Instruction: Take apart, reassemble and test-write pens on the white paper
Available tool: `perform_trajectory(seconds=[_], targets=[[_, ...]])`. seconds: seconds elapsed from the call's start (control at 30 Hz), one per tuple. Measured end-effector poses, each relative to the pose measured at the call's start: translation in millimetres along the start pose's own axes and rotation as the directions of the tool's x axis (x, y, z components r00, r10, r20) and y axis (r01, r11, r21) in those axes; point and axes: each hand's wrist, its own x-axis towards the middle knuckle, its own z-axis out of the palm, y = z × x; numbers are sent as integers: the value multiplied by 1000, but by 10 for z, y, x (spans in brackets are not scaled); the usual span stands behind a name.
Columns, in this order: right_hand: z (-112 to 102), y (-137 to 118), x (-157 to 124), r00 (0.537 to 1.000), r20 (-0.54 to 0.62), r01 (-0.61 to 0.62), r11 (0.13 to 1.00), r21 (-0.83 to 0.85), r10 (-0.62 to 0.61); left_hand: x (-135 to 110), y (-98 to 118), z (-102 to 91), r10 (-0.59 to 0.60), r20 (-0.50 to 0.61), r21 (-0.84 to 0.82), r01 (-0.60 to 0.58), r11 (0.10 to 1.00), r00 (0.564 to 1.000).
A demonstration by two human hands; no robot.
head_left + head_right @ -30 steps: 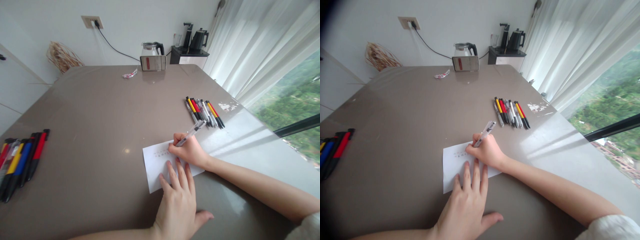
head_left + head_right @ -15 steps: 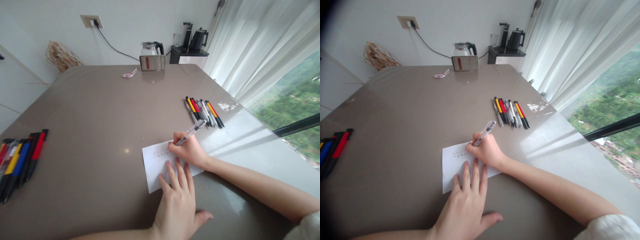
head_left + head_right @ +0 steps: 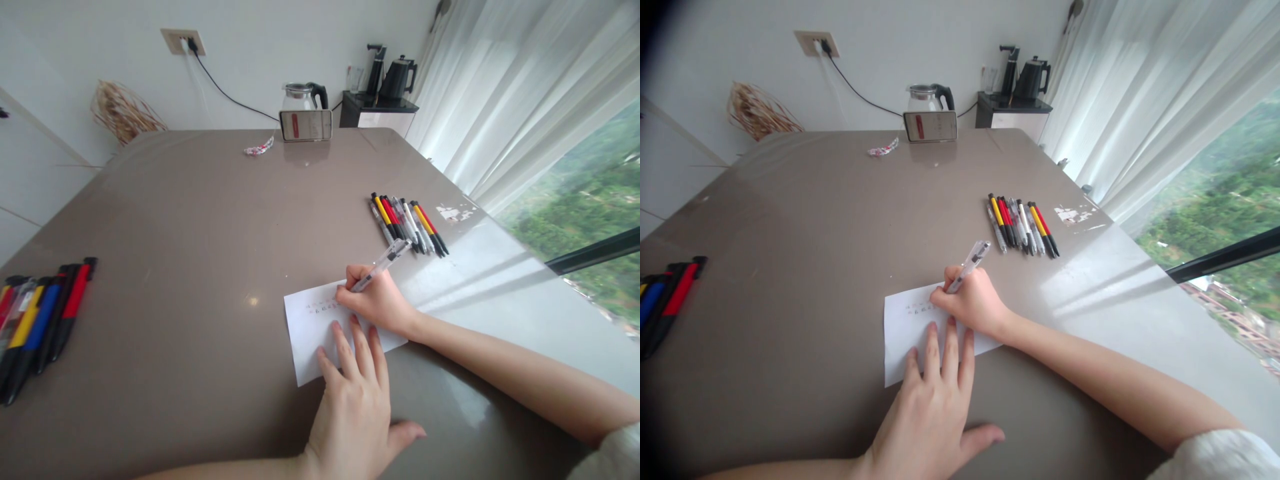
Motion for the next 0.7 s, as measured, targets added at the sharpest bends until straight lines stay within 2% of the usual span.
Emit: perform_trajectory(seconds=[0.33,0.7], targets=[[-3,-2,-4,1000,0,-9,1000,15,9,7,3,4,18,-18,29,-17,999,1000],[4,2,-1,999,-34,-19,998,60,21,8,1,12,22,36,-2,-22,1000,999]])
